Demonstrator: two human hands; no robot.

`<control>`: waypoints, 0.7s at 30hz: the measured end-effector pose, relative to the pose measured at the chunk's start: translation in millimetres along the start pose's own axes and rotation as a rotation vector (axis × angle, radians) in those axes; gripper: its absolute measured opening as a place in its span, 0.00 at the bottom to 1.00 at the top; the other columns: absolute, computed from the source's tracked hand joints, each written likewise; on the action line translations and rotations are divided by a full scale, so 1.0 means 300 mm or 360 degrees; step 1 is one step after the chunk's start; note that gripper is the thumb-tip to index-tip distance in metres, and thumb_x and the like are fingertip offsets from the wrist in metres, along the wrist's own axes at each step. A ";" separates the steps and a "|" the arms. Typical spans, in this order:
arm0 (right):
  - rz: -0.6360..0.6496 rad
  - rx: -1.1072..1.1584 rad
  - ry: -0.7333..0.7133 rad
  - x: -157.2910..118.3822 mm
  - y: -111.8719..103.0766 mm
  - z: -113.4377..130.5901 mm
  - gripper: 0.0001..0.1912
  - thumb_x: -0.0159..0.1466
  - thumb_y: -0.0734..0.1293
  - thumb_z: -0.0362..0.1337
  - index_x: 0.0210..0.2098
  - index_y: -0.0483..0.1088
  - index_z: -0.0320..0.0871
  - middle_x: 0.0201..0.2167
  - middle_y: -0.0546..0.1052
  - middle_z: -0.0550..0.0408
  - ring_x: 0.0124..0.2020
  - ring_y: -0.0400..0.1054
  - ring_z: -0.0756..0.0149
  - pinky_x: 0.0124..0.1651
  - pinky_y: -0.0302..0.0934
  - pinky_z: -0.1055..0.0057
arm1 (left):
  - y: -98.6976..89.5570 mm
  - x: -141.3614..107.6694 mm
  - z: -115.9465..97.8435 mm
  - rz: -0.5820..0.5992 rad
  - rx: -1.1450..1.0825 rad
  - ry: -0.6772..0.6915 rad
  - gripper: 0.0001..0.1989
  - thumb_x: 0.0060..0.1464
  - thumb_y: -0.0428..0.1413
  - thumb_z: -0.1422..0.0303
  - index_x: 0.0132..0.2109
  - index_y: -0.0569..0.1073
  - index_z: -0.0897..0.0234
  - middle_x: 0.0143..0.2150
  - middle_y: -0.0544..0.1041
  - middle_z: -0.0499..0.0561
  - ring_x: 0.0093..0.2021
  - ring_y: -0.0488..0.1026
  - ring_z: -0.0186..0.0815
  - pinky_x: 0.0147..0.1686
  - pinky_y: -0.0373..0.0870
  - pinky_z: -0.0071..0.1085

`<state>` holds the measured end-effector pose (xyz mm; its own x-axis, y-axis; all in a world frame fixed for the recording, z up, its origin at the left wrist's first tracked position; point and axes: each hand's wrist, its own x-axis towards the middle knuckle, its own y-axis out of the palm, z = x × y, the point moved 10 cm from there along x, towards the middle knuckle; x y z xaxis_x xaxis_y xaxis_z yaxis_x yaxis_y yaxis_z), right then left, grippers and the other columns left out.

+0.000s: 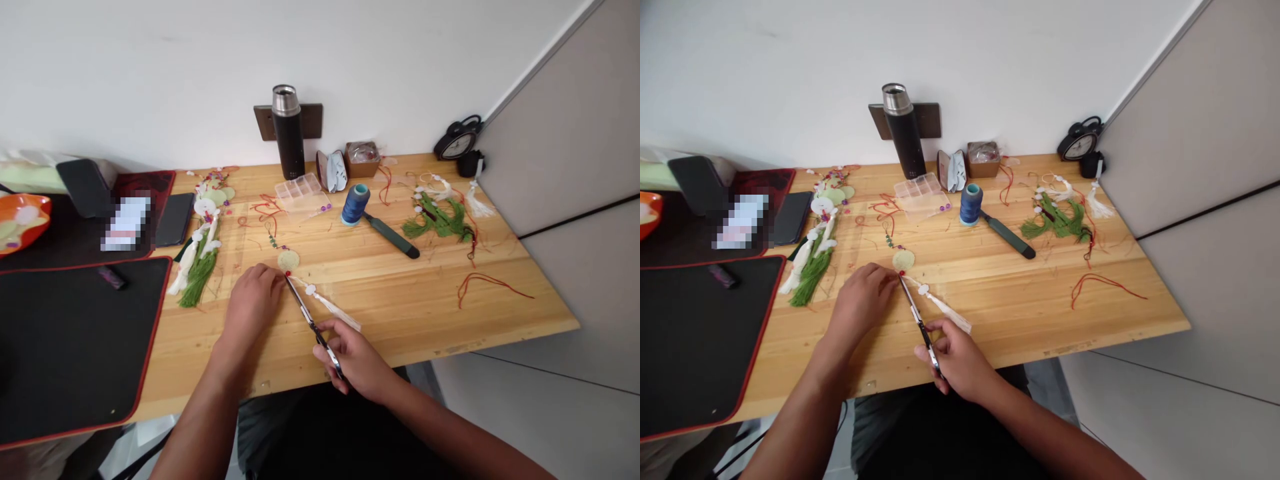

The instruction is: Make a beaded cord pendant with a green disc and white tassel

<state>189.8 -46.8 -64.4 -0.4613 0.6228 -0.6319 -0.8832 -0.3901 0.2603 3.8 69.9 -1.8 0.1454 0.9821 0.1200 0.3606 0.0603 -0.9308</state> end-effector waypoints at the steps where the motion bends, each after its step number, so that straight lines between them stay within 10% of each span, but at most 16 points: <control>1: -0.0001 -0.0001 -0.0002 0.000 0.000 0.001 0.31 0.66 0.76 0.56 0.57 0.65 0.46 0.20 0.70 0.72 0.14 0.59 0.73 0.18 0.53 0.75 | 0.004 0.004 -0.001 0.0012 -0.0004 -0.0009 0.13 0.74 0.54 0.67 0.48 0.83 0.62 0.45 0.83 0.58 0.48 0.80 0.50 0.52 0.77 0.45; 21: -0.0006 0.0018 0.0034 -0.002 -0.002 -0.004 0.28 0.67 0.75 0.51 0.59 0.65 0.47 0.21 0.69 0.73 0.14 0.59 0.74 0.18 0.54 0.75 | 0.024 0.001 0.022 -0.0036 -0.0094 -0.0054 0.10 0.72 0.55 0.66 0.46 0.81 0.62 0.44 0.84 0.57 0.47 0.81 0.49 0.49 0.77 0.44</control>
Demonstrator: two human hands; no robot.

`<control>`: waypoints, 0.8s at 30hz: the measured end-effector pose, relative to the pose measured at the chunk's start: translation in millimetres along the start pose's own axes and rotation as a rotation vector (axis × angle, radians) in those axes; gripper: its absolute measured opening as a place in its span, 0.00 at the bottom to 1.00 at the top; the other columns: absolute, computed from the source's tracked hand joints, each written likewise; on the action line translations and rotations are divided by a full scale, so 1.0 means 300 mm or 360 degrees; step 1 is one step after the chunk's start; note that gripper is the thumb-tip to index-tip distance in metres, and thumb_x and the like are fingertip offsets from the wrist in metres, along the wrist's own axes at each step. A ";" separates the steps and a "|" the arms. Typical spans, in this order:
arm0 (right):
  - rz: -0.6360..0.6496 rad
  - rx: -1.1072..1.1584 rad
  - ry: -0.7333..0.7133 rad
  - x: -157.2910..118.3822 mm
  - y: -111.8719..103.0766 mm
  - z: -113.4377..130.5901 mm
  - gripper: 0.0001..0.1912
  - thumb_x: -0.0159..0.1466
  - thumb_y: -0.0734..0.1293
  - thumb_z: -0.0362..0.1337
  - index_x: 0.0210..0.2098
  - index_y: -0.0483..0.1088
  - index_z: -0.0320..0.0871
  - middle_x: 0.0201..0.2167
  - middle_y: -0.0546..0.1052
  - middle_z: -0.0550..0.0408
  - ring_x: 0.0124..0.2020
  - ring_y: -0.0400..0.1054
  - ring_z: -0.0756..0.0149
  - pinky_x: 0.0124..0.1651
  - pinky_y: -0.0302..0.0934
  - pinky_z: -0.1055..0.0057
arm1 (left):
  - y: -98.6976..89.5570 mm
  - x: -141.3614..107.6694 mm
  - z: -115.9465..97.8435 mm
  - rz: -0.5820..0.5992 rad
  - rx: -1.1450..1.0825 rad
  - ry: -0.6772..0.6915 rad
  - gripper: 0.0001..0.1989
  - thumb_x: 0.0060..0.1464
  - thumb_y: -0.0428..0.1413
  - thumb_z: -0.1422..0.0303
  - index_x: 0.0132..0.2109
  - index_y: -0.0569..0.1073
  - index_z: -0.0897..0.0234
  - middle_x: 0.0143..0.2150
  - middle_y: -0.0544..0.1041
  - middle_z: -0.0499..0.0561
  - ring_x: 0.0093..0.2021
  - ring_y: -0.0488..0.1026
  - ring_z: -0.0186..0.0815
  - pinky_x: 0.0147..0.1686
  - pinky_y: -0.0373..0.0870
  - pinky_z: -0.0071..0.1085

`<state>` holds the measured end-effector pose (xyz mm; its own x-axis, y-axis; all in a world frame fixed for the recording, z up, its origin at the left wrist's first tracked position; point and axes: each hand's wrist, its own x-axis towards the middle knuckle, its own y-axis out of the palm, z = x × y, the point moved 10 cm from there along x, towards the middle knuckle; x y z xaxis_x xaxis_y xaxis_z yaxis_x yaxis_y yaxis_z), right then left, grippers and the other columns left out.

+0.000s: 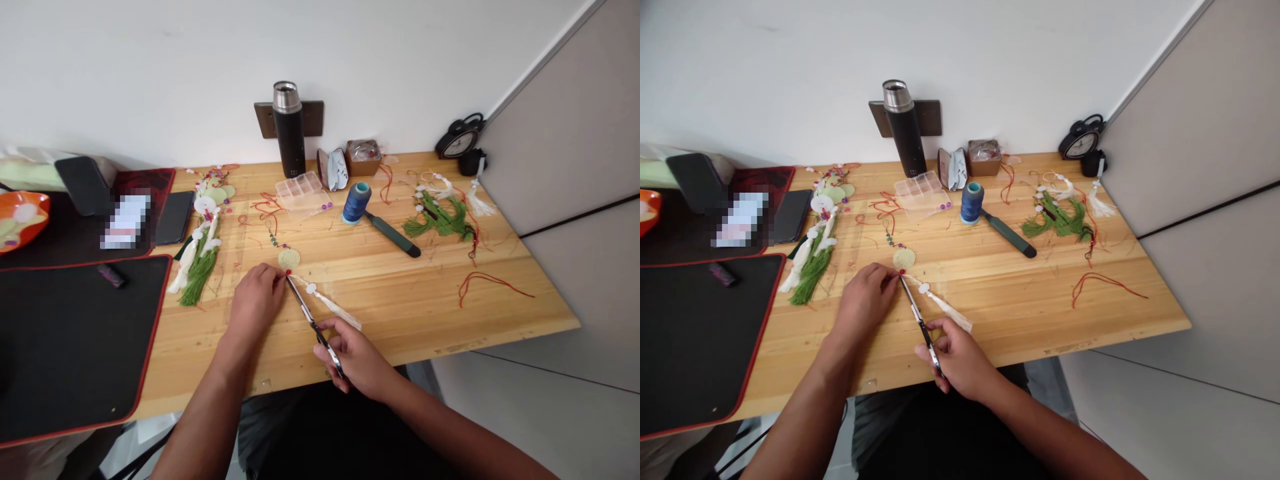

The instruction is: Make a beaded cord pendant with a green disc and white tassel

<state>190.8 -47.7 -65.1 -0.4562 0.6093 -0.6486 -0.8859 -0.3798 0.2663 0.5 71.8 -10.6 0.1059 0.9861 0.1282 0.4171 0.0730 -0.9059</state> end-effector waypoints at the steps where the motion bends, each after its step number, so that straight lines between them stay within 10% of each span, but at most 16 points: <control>1: 0.0000 -0.0010 0.0003 0.000 0.000 0.001 0.28 0.67 0.75 0.51 0.59 0.65 0.47 0.21 0.69 0.72 0.14 0.59 0.74 0.18 0.54 0.75 | 0.001 0.000 0.000 -0.0001 -0.0001 0.0007 0.11 0.72 0.55 0.66 0.46 0.81 0.62 0.44 0.84 0.57 0.47 0.81 0.49 0.49 0.77 0.44; 24: -0.0018 -0.0137 0.0041 -0.007 0.008 -0.014 0.39 0.64 0.74 0.68 0.57 0.62 0.47 0.24 0.69 0.70 0.14 0.55 0.77 0.17 0.48 0.77 | 0.003 0.007 -0.033 -0.0024 0.0032 0.0138 0.07 0.71 0.57 0.72 0.42 0.79 0.62 0.41 0.81 0.55 0.42 0.80 0.45 0.46 0.77 0.40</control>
<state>190.0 -52.8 -66.1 -0.4431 0.5960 -0.6696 -0.8798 -0.4324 0.1973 10.2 72.5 -7.3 0.1778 0.9682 0.1757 0.4010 0.0918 -0.9115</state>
